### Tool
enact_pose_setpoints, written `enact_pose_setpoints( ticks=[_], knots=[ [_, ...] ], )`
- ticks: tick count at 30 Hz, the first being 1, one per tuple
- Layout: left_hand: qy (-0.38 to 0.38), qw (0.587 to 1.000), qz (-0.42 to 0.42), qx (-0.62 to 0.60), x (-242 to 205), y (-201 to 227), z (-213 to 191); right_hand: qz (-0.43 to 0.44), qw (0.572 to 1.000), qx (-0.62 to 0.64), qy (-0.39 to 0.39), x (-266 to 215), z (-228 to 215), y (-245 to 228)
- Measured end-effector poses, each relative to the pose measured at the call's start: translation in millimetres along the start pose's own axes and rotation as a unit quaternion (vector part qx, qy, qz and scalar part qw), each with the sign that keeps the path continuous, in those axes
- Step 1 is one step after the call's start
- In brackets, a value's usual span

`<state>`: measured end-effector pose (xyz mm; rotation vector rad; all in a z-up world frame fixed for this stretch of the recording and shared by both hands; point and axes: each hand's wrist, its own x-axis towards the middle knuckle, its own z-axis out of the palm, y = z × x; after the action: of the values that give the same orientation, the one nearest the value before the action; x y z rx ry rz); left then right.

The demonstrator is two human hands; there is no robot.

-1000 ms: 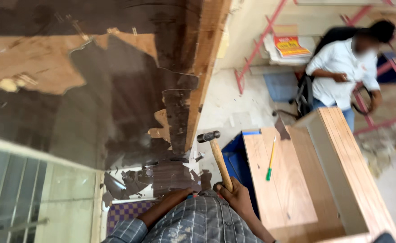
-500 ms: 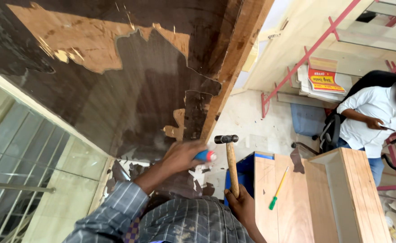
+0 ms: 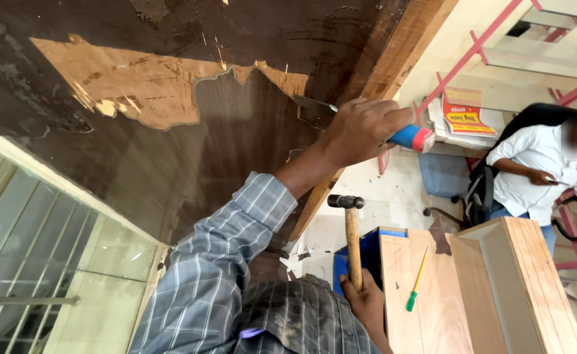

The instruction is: The person uses a hammer and a chisel to strip dark brown veneer from a large wooden board. They repeatedly strike the chisel to pry off sections of the veneer, which fall to the floor.

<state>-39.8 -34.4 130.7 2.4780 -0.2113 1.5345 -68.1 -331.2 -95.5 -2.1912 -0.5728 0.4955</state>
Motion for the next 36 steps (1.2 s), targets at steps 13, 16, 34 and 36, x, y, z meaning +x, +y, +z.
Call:
enact_pose_setpoints(
  ticks=[13, 16, 34, 36],
  knots=[
    [0.041, 0.999, 0.012, -0.01, 18.4, -18.8, 17.5, -0.075, 0.954, 0.268, 0.114, 3.5, -55.7, -84.7],
    [0.027, 0.999, -0.029, 0.008, 21.4, -18.8, 17.4, -0.14, 0.94, 0.27, 0.152, -0.2, -91.1, -117.7],
    [0.051, 0.997, -0.037, 0.033, 15.2, -17.5, 10.8, -0.201, 0.903, 0.361, 0.12, 23.7, -108.1, -158.9],
    [0.04, 0.996, -0.057, 0.053, 17.1, -22.7, 11.4, -0.174, 0.942, 0.282, 0.052, 29.2, -122.0, -157.0]
  ],
)
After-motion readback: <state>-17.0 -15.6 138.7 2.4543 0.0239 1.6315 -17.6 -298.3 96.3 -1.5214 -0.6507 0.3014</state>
